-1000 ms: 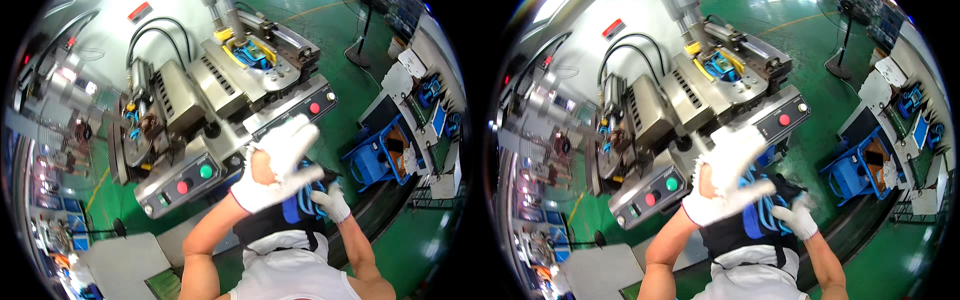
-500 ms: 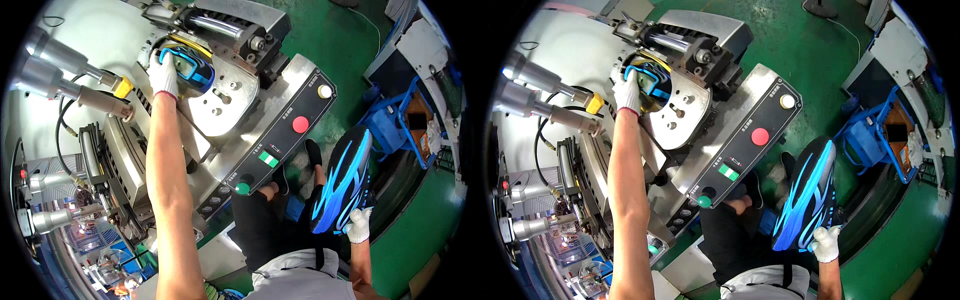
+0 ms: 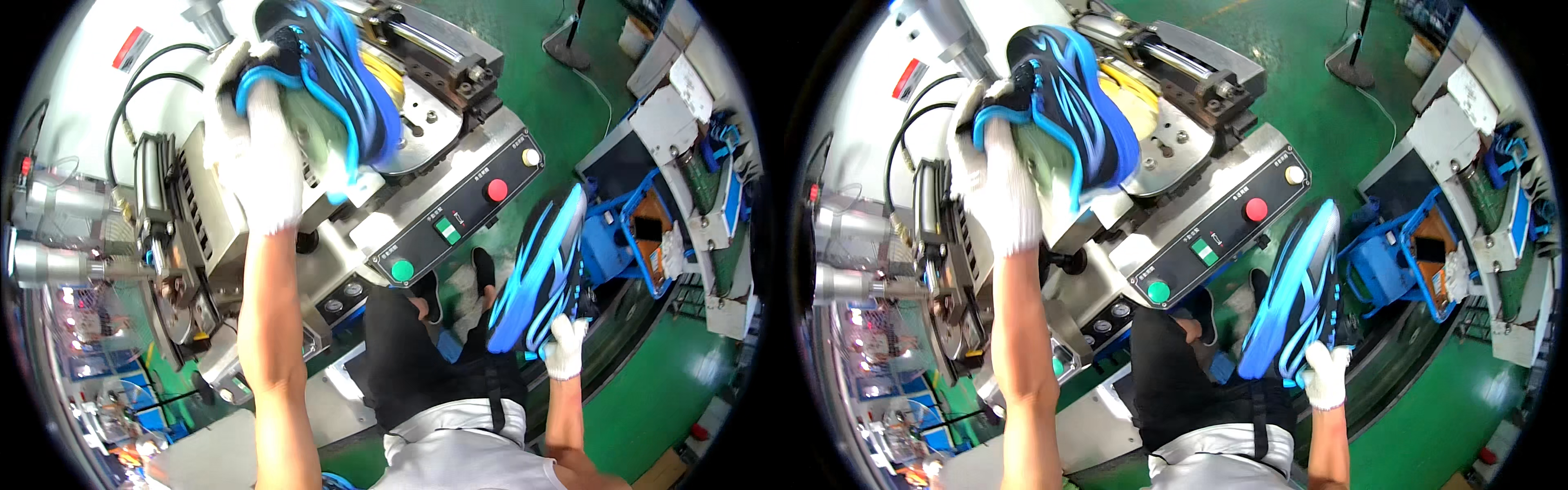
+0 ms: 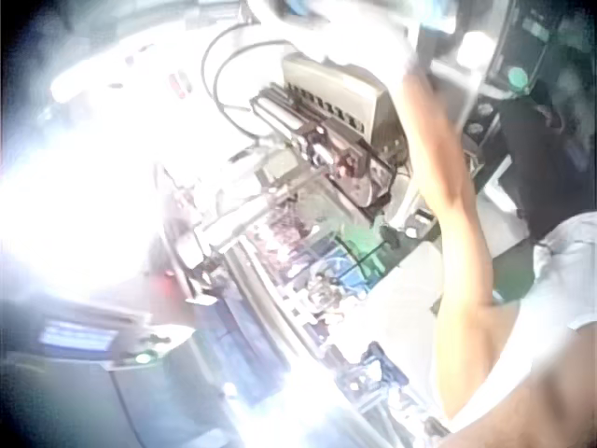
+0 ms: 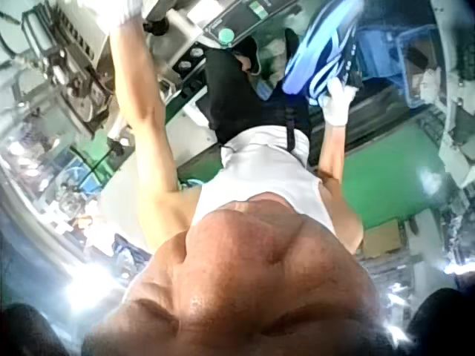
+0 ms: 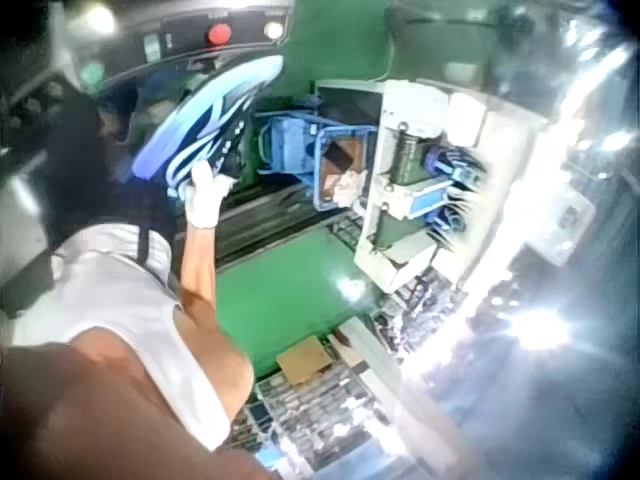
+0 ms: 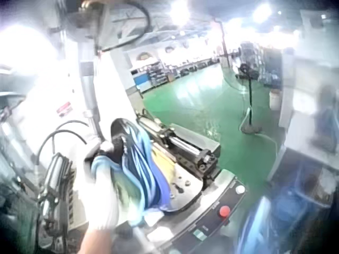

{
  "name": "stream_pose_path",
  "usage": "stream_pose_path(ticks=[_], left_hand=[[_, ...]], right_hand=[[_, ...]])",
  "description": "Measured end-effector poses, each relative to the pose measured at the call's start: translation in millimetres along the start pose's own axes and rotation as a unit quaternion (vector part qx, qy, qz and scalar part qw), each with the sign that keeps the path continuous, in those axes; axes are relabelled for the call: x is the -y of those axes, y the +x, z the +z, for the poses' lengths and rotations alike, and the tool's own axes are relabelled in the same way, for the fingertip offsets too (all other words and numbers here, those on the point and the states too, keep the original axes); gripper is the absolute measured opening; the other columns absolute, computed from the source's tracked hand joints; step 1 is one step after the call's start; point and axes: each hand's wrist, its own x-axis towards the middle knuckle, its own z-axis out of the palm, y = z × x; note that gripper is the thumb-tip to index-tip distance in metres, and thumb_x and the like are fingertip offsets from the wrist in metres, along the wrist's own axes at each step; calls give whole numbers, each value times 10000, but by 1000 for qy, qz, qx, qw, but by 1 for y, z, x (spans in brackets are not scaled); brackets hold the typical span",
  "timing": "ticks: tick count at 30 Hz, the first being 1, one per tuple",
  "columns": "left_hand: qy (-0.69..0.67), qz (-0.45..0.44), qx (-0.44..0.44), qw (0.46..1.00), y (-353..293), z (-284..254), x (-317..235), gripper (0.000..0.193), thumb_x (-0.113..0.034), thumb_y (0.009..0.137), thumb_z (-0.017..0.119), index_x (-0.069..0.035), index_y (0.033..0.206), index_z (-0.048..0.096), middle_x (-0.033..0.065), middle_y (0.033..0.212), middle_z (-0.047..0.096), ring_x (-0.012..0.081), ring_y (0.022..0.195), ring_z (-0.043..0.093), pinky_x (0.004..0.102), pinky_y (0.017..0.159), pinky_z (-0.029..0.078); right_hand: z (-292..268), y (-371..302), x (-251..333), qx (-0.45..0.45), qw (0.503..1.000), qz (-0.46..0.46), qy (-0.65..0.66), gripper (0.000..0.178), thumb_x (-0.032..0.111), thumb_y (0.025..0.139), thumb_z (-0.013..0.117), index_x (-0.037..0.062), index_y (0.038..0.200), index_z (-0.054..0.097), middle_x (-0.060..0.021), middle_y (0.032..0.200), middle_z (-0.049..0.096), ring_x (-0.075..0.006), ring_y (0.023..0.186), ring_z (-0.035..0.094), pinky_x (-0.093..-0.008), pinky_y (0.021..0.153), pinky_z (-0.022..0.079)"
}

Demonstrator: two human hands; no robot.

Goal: The person repeatedly picks up blue and black shoe soles from a nearby table, places them into a machine mold, and presses a button to operate the machine. After the machine cycle, the person removes the soles and places them onto a conveyor belt. This process is repeated for multiple shoe soles.

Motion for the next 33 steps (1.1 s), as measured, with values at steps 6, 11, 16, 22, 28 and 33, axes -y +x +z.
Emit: stream_pose_path(ticks=[6,11,16,22,28,33], left_hand=[[-140,47,271,951,-141,-144,-53,279,-99,947,633,-25,1197,733,221,1247,743,443,1266,667,591,1141,458],[-98,-205,388,893,-282,-201,-50,549,96,722,591,-72,1226,726,164,1257,724,410,1296,639,569,1216,417],[-59,-200,468,859,-332,-229,-19,475,26,824,634,-103,1274,712,148,1266,696,399,1304,618,520,1228,410],[-114,-229,450,855,-331,-239,0,445,-141,905,609,-109,1339,698,152,1306,683,395,1368,575,544,1251,372],[-135,-266,428,853,-346,-247,11,438,-203,920,598,-92,1333,691,167,1332,684,416,1365,585,604,1232,364],[-98,-253,422,865,-341,-235,3,493,-23,813,677,-71,1304,695,164,1314,696,403,1372,583,596,1249,354]], right_hand=[[90,64,68,67,981,-154,-96,402,174,900,842,46,1258,711,37,978,690,-22,657,507,-232,508,360],[266,113,168,139,909,-272,-282,490,400,882,855,4,1152,754,-4,963,736,-79,731,595,-280,629,479],[430,187,197,306,801,-205,-472,555,319,876,866,-38,1266,697,-119,1105,763,-182,942,715,-324,836,582],[503,272,103,186,486,-370,-769,803,579,770,722,5,1332,710,-274,1362,680,-399,1227,681,-437,1046,544],[503,271,94,218,500,-339,-766,693,503,759,711,-27,1205,752,-281,1294,709,-382,1167,721,-430,988,575],[493,259,114,260,550,-296,-736,876,678,857,685,-51,1343,674,-302,1373,668,-392,1283,662,-433,1095,509]])
